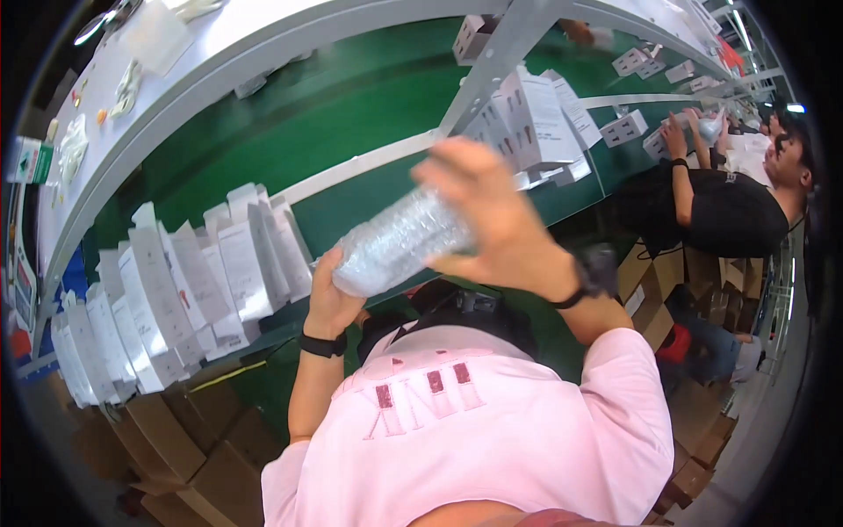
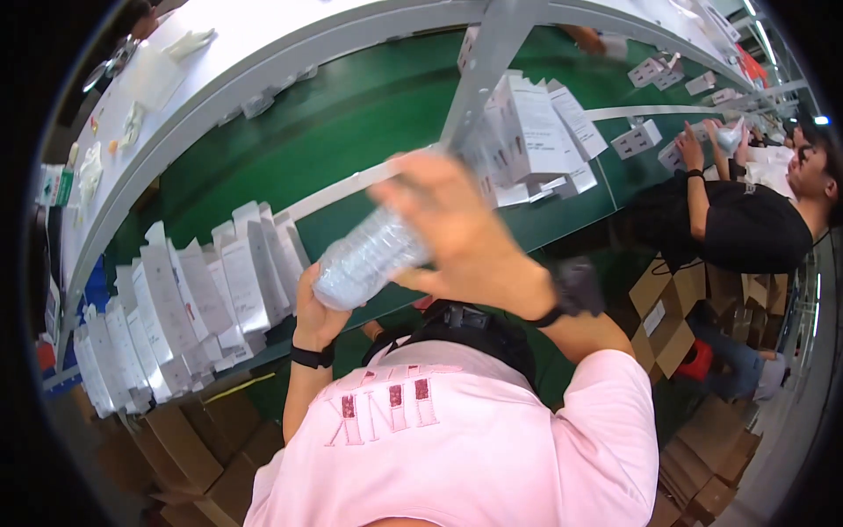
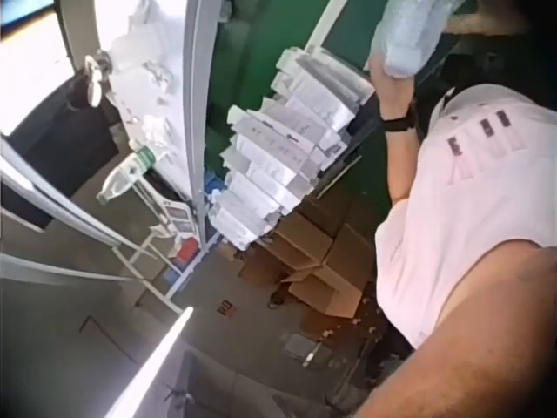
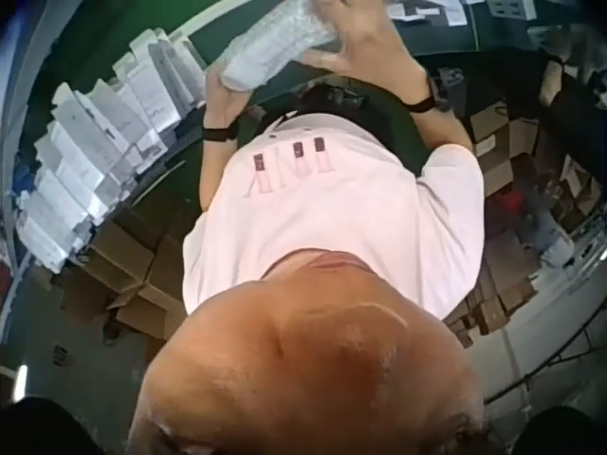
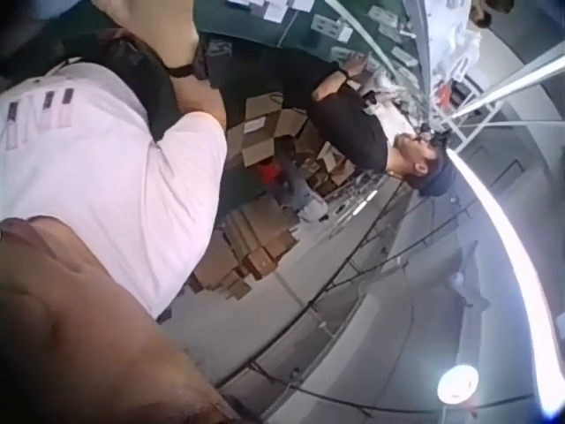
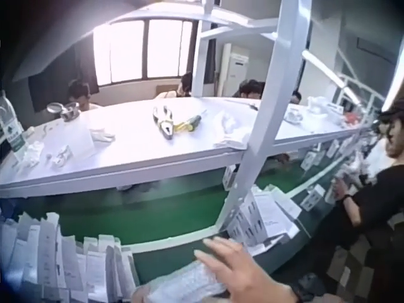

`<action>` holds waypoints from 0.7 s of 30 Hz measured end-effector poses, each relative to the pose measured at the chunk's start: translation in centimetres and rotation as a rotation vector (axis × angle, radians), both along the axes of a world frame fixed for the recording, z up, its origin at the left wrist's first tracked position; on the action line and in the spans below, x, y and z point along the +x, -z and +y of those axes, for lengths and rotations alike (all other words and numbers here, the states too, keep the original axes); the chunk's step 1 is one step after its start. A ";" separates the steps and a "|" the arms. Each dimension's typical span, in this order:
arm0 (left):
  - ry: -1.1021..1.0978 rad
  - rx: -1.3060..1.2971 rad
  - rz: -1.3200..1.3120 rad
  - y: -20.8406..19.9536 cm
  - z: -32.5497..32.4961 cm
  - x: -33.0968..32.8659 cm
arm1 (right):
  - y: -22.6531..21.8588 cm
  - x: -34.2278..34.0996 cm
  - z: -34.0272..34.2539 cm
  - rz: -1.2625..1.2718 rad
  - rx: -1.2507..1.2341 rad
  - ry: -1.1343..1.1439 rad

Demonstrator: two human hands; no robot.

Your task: Packaging products and instruction manuals into white boxes on a production line.

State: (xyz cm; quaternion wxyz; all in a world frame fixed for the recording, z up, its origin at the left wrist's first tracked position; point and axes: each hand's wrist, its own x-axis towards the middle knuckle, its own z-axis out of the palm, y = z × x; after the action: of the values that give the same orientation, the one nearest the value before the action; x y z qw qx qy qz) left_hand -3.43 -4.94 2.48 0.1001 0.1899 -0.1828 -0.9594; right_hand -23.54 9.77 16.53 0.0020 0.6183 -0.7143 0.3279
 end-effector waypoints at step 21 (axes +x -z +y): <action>-0.640 -2.013 0.035 -9.9 -0.7 8.3 | -5.1 7.3 -5.2 -0.380 -0.049 -0.217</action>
State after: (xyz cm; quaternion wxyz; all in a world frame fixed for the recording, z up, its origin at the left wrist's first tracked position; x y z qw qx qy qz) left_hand 4.92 -5.68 12.41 0.4625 0.0449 -0.8342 -0.2969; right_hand -16.19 4.54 21.63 -0.1529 0.6181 -0.6231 0.4542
